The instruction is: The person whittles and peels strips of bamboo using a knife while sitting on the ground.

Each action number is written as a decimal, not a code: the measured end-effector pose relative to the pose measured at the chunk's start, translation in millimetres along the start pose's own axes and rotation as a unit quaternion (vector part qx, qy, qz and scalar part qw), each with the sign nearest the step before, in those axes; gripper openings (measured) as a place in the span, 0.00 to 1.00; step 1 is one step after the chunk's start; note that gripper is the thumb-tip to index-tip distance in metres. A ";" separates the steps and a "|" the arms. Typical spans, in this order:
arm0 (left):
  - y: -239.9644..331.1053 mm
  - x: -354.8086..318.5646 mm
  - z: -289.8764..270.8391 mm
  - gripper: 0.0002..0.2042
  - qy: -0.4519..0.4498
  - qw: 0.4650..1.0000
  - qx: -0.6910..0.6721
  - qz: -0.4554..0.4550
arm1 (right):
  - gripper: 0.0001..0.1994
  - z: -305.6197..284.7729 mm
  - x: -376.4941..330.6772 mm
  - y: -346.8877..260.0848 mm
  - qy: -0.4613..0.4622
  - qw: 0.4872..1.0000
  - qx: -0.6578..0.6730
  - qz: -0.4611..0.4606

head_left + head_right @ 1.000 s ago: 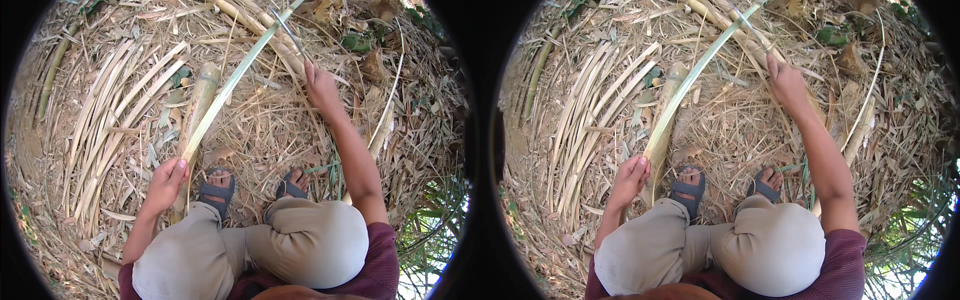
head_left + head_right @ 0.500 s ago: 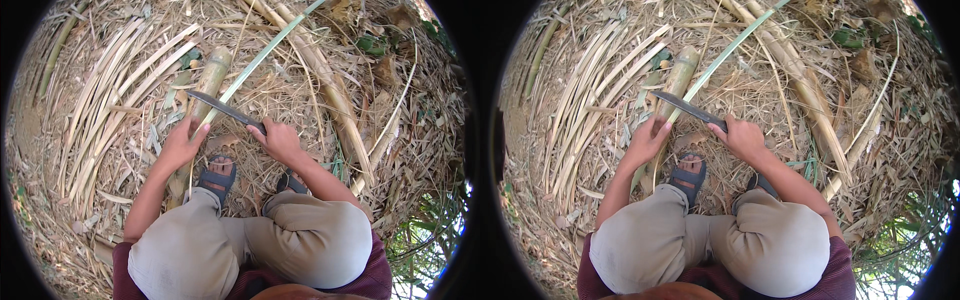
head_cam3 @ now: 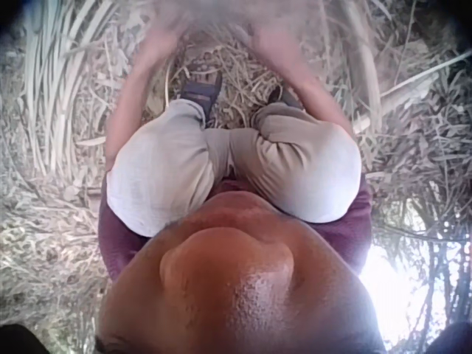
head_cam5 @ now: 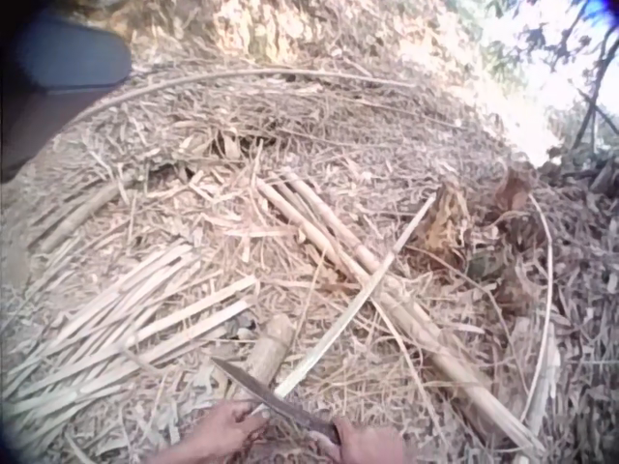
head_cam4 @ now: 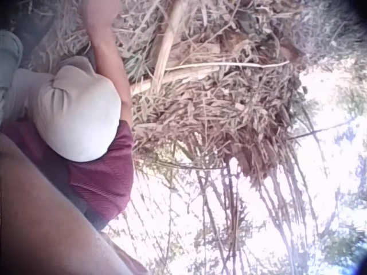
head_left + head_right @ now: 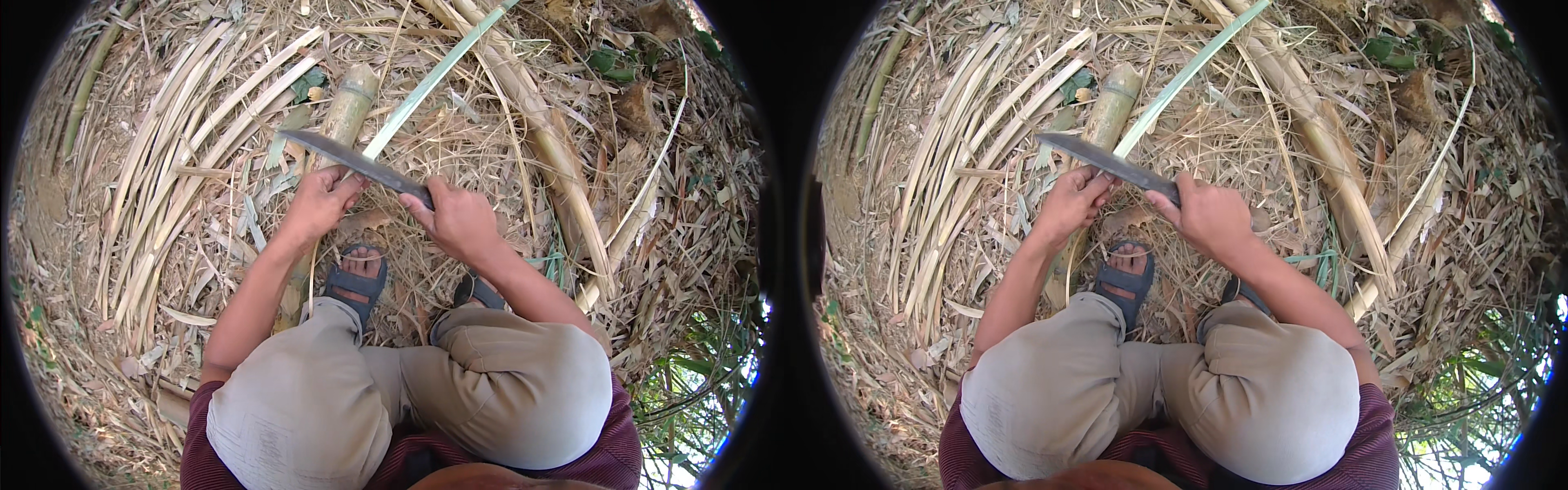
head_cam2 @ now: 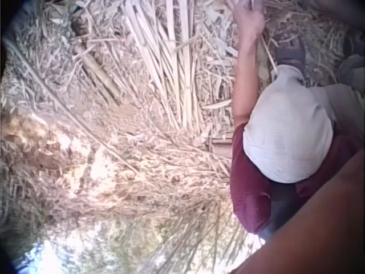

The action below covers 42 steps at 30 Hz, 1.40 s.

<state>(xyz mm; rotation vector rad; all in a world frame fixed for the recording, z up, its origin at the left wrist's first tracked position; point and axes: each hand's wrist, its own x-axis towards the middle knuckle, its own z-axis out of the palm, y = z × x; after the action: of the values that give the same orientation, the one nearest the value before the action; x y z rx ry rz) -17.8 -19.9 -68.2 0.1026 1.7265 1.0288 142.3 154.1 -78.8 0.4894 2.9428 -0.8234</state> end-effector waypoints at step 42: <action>-20.6 -35.6 20.6 0.16 0.202 0.936 0.222 0.185 | 0.24 -41.6 52.7 137.5 0.112 0.961 -0.111 0.226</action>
<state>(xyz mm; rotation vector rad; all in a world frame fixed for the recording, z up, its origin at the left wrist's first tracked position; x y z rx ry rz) 22.3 -39.5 -56.9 0.5559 2.3617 0.9481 137.1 301.8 -118.5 1.2421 2.8724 -0.4017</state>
